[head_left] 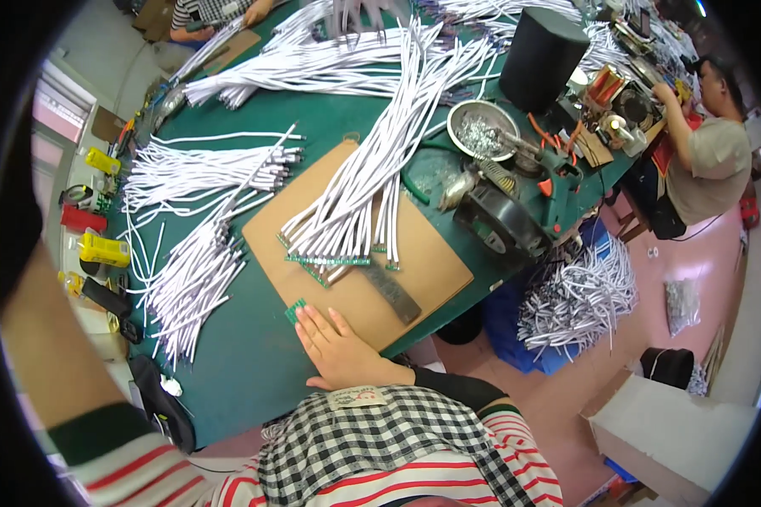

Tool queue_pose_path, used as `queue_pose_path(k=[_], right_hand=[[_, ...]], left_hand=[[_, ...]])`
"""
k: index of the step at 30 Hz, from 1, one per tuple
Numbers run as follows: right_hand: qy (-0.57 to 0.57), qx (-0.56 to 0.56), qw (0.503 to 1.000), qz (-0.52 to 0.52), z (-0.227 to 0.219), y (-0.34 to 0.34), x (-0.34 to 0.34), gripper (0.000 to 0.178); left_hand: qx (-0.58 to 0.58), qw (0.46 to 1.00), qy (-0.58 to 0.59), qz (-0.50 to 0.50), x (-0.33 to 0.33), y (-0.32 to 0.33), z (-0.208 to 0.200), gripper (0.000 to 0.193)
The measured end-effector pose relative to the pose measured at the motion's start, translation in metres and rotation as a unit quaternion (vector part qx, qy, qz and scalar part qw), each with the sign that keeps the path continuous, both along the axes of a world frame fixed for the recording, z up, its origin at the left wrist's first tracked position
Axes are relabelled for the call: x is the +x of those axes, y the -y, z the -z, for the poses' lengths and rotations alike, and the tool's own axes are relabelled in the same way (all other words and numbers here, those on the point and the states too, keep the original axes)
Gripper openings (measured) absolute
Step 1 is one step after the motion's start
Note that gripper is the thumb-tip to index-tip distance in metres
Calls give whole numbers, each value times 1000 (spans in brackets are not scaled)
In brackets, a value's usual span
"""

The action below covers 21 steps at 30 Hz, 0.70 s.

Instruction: The person solders multiple white wires to a green printed circuit board using a soldering iron and solder wire.

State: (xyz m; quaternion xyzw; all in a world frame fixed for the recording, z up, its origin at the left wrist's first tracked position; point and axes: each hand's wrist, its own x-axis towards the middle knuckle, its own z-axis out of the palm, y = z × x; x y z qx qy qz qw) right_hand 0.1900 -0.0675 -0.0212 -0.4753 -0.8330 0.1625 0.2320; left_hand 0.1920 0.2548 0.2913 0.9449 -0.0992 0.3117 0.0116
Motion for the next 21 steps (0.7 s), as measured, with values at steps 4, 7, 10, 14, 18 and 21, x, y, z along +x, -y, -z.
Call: queue_pose_path(k=[4,7,10,14,18,21], right_hand=[[-14,18,1000,2,3,6,-4,94],[-20,15,1000,-2,3,4,-2,91],[-17,25,1000,6,5,6,-4,90],[-3,19,1000,7,9,6,-8,87],[-19,11,1000,2,9,4,-6,85],[-21,-2,1000,-14,-4,3,-4,86]], left_hand=[[-83,995,-33,52,54,-2,68,23],[-151,982,-65,93,81,2,119,22],[-223,960,-104,133,102,-10,172,22],[-509,821,-258,16,62,17,264,18],[-319,901,-293,21,45,21,263,20],[-431,884,-163,-82,30,26,277,32]])
